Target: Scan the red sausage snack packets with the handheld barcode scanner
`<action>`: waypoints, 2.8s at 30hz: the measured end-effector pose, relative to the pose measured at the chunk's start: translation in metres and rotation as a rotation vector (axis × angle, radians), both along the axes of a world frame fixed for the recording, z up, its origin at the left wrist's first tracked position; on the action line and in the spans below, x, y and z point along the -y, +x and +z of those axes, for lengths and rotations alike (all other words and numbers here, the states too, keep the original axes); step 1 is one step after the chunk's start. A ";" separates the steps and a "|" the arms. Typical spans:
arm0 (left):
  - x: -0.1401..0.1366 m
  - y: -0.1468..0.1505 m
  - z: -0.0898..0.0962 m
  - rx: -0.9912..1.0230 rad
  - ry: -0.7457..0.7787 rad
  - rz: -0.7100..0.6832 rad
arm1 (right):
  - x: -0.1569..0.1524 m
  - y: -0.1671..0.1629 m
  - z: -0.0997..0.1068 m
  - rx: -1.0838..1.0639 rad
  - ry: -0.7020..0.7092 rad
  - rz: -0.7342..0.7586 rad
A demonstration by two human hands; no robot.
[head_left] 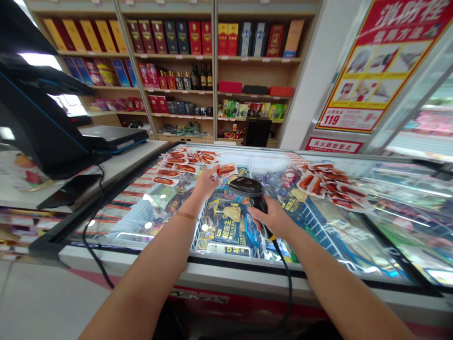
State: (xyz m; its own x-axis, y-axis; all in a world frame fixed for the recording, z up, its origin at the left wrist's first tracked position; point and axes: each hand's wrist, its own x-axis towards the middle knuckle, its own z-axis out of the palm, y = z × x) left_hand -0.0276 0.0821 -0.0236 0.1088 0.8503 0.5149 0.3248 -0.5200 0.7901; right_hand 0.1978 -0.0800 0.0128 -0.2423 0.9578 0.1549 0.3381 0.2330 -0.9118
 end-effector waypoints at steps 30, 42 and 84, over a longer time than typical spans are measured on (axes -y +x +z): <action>0.031 0.276 0.040 -0.217 0.059 -0.421 | 0.051 0.234 0.044 -0.203 -0.080 -0.739; 0.025 0.338 0.046 -0.493 0.247 -0.248 | 0.054 0.260 0.031 -0.277 -0.097 -0.787; 0.009 0.029 0.035 -0.756 -0.190 0.156 | -0.040 0.031 -0.017 -0.337 -0.151 -0.332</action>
